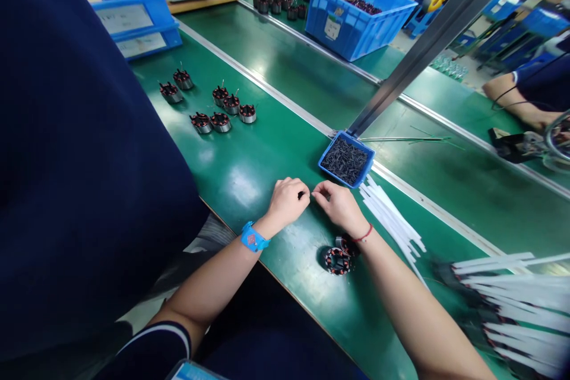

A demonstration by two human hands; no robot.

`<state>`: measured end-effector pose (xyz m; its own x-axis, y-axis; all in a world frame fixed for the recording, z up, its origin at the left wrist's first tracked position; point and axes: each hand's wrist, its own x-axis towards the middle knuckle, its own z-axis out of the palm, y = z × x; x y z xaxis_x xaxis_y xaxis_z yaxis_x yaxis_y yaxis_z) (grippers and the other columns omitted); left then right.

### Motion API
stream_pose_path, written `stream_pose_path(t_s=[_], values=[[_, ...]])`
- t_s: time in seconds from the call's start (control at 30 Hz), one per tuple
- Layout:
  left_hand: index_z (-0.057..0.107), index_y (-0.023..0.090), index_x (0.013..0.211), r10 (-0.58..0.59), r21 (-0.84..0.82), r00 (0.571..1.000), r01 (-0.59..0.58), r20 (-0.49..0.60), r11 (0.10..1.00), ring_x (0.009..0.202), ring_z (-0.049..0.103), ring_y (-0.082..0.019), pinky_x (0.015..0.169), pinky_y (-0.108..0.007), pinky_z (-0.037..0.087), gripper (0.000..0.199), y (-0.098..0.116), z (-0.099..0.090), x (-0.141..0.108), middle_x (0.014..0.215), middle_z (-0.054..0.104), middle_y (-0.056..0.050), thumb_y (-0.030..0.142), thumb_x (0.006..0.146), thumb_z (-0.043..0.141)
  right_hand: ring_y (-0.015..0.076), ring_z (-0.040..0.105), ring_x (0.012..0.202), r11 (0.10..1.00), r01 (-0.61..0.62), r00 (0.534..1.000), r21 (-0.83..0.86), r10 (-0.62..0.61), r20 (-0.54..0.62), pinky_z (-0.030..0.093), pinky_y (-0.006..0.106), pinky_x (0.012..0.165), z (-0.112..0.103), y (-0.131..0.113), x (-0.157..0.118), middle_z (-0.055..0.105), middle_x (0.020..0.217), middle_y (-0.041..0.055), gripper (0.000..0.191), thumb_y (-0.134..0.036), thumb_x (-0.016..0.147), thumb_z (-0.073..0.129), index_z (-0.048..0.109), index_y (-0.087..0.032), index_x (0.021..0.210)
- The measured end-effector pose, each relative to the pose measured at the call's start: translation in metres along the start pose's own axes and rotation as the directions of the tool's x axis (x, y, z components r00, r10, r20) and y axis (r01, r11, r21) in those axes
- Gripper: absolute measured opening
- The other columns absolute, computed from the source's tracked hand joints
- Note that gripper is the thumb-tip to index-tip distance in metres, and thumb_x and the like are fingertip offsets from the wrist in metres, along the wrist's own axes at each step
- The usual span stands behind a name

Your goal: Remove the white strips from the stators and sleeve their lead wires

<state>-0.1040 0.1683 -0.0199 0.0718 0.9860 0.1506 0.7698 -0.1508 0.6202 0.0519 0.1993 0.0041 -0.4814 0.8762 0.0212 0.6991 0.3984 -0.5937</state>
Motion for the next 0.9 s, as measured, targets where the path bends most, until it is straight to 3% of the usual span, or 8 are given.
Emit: stream_pose_path(t_s=[0.17,0.3,0.37,0.47,0.63,0.77,0.9], values=[[0.062,0.019,0.072,-0.005,-0.022,1.000,0.006,0.005,1.000,0.085,0.057,-0.018,0.078,-0.032,0.040,0.015,-0.001,-0.001,0.001,0.083,0.068,-0.001,0.015,0.082,0.052,0.0207,0.055,0.071,0.999,-0.041,0.996,0.003,0.041,-0.075,0.039,0.032,0.068,0.014,-0.013,-0.003,0.061,0.075,0.0073,0.010,-0.023,0.083,0.049,0.054,-0.020,0.075],[0.062,0.019,0.075,0.000,-0.035,1.000,0.000,0.004,0.999,0.086,0.056,-0.018,0.079,-0.032,0.041,0.013,-0.002,-0.002,-0.001,0.085,0.067,-0.002,0.015,0.082,0.051,0.0217,0.056,0.078,0.987,-0.092,0.990,0.134,0.105,-0.091,0.041,0.033,0.074,0.020,-0.016,-0.004,0.061,0.080,0.0090,0.010,-0.023,0.083,0.048,0.053,-0.020,0.075],[0.062,0.019,0.075,0.000,-0.039,1.000,-0.001,-0.006,0.999,0.085,0.056,-0.018,0.078,-0.033,0.041,0.013,-0.002,-0.001,-0.003,0.085,0.066,-0.002,0.015,0.082,0.051,0.0190,0.057,0.075,0.960,-0.130,0.988,0.247,0.146,-0.049,0.044,0.032,0.073,0.018,-0.013,-0.004,0.062,0.079,0.0055,0.007,-0.025,0.082,0.051,0.055,-0.020,0.083],[0.060,0.019,0.072,0.002,-0.049,1.000,-0.004,-0.026,0.999,0.084,0.056,-0.019,0.078,-0.034,0.041,0.013,-0.002,0.002,-0.004,0.083,0.065,-0.002,0.016,0.082,0.052,0.0145,0.059,0.064,0.873,-0.215,0.976,0.439,0.205,0.071,0.049,0.028,0.062,0.015,-0.006,-0.003,0.062,0.071,0.0002,0.017,-0.034,0.083,0.052,0.059,-0.021,0.090],[0.056,0.019,0.083,-0.003,-0.073,0.997,-0.002,-0.081,0.997,0.086,0.056,-0.018,0.080,-0.032,0.044,0.006,-0.004,0.002,-0.005,0.088,0.059,-0.004,0.016,0.081,0.051,0.0101,0.059,0.057,0.657,-0.361,0.931,0.662,0.289,0.222,0.052,0.022,0.054,0.017,0.000,0.001,0.064,0.069,0.0022,0.026,-0.043,0.080,0.057,0.061,-0.017,0.079],[0.049,0.017,0.106,0.011,-0.058,0.993,-0.017,-0.118,0.998,0.102,0.052,-0.023,0.088,-0.038,0.042,0.026,-0.006,-0.006,-0.019,0.107,0.055,-0.010,0.027,0.082,0.055,0.0104,0.060,0.055,0.518,-0.454,0.891,0.725,0.287,0.353,0.054,0.023,0.052,0.016,-0.001,0.001,0.066,0.069,0.0046,0.027,-0.043,0.075,0.065,0.063,-0.016,0.078],[0.044,0.019,0.119,0.027,-0.028,0.998,-0.029,-0.061,0.999,0.109,0.048,-0.029,0.092,-0.046,0.039,0.045,-0.015,-0.012,-0.041,0.118,0.053,-0.012,0.033,0.080,0.062,0.0106,0.061,0.053,0.475,-0.490,0.872,0.731,0.263,0.413,0.056,0.026,0.055,0.018,-0.003,0.001,0.067,0.070,0.0053,0.029,-0.042,0.069,0.071,0.063,-0.016,0.075]])
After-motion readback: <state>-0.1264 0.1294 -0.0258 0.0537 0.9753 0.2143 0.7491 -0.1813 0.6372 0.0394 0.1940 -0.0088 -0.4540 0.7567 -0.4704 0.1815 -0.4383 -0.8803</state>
